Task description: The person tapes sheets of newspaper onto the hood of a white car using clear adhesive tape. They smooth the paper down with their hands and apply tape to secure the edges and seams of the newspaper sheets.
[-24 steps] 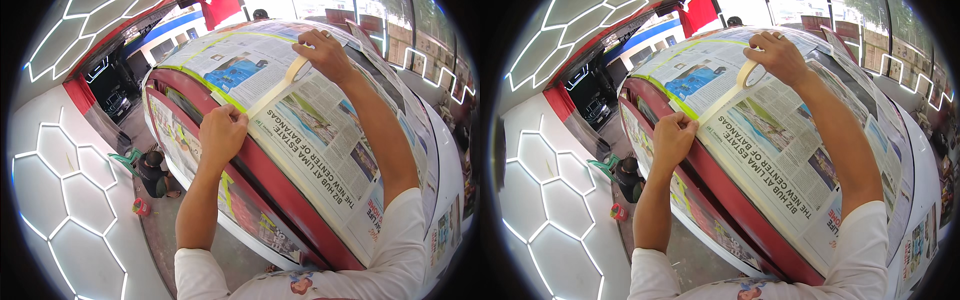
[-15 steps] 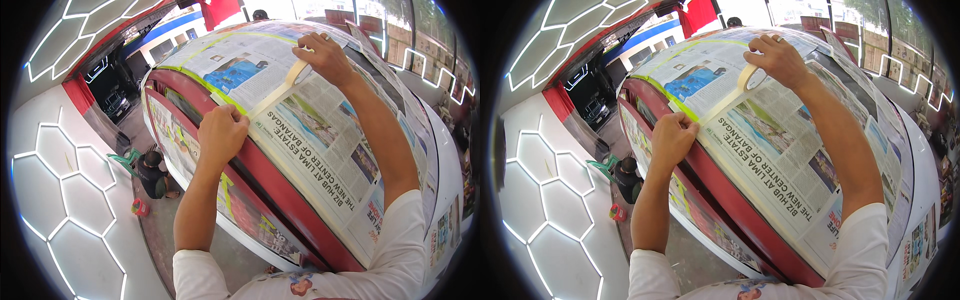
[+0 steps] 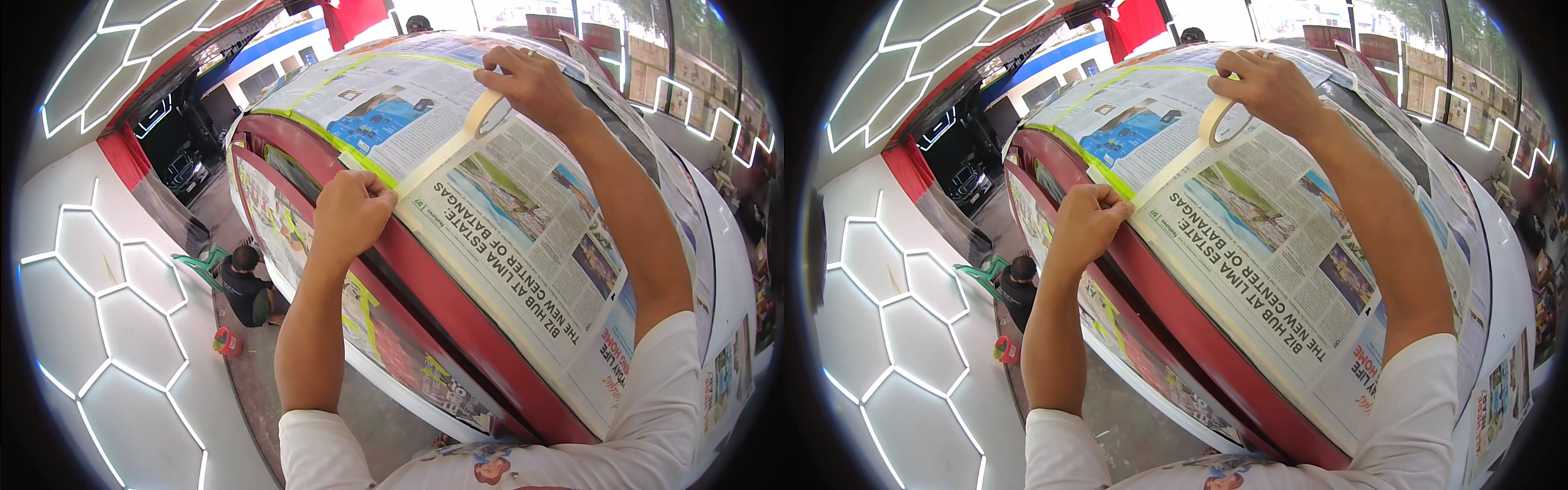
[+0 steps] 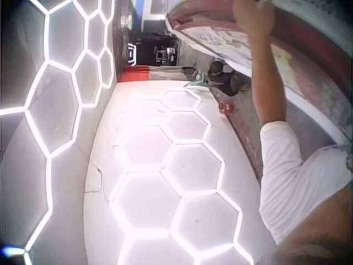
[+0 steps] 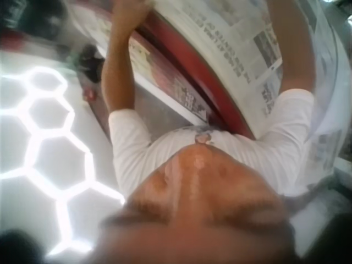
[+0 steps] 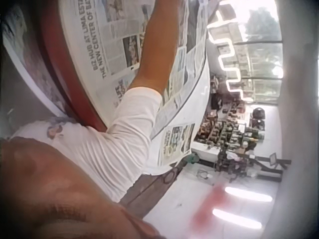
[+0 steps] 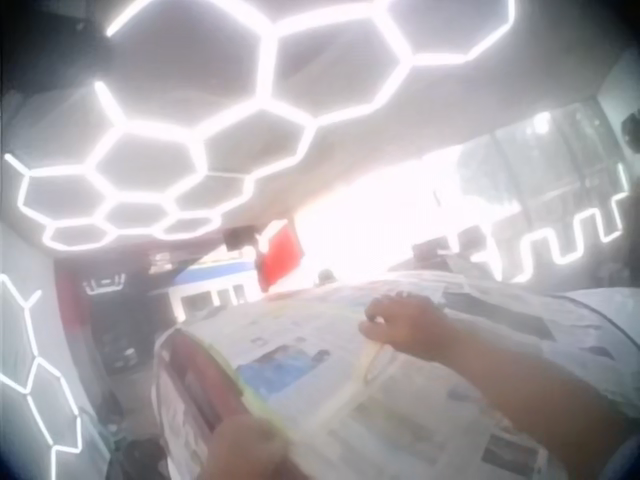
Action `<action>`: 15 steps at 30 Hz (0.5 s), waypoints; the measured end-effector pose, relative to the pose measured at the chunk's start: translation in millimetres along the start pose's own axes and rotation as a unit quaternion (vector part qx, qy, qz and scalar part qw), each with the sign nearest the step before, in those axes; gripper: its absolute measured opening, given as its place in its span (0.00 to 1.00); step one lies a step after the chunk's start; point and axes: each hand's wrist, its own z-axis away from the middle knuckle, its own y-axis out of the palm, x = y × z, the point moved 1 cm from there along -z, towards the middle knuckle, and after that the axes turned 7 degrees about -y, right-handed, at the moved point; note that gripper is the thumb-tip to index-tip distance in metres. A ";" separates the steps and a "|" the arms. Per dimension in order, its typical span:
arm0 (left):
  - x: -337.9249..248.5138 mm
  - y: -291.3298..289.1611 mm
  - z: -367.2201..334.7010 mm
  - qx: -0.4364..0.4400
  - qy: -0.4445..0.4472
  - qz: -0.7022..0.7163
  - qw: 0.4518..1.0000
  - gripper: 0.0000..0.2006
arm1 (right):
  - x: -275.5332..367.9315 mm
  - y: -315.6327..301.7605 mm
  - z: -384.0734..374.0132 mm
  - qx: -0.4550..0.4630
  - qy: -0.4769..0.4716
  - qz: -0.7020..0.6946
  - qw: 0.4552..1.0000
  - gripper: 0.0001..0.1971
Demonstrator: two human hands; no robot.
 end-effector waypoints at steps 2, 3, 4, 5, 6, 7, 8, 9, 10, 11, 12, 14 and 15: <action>0.1 -0.8 -0.7 0.012 0.003 -0.001 1.000 0.09 | -1.1 -2.4 2.2 0.017 0.000 0.002 1.000 0.10; -1.2 -0.9 -1.2 0.010 0.001 -0.010 1.000 0.09 | -1.0 -3.3 2.5 0.018 -0.007 0.007 1.000 0.10; -3.2 0.2 -1.7 0.009 -0.001 -0.020 1.000 0.10 | -0.3 -3.1 3.5 0.019 -0.014 0.011 1.000 0.10; -4.8 1.0 -1.5 0.007 -0.004 -0.029 1.000 0.10 | 0.3 -2.4 4.4 0.019 -0.020 0.016 0.999 0.10; -6.4 0.8 -1.4 0.005 -0.004 -0.031 0.999 0.10 | -0.2 -1.2 5.1 0.023 -0.020 0.017 0.999 0.09; -7.6 0.6 -0.9 0.003 -0.004 -0.033 0.999 0.10 | -0.7 0.4 6.0 0.027 -0.019 0.018 0.999 0.09; -8.9 0.4 -0.9 0.001 -0.004 -0.034 0.999 0.10 | -1.6 1.1 6.6 0.030 -0.018 0.019 0.999 0.09; -8.1 0.1 -0.8 -0.001 0.000 -0.038 0.999 0.10 | -1.4 3.1 6.0 0.029 -0.021 0.018 0.999 0.09; -6.7 0.2 -1.0 -0.003 0.004 -0.041 0.999 0.10 | -1.4 4.6 5.3 0.028 -0.023 0.018 0.999 0.09; -6.2 -0.3 -1.0 -0.005 0.008 -0.044 0.999 0.10 | -1.8 5.4 4.3 0.026 -0.025 0.017 0.999 0.09; -6.6 -0.1 -0.5 -0.001 0.008 -0.045 0.999 0.10 | -1.4 5.7 4.5 0.027 -0.025 0.021 0.999 0.08; -8.8 -0.4 -0.1 0.007 0.007 -0.047 0.999 0.10 | -1.0 5.9 4.9 0.028 -0.026 0.028 0.999 0.08; -9.1 -0.6 0.0 0.006 0.007 -0.051 0.999 0.10 | -1.1 6.6 5.4 0.030 -0.026 0.026 0.999 0.08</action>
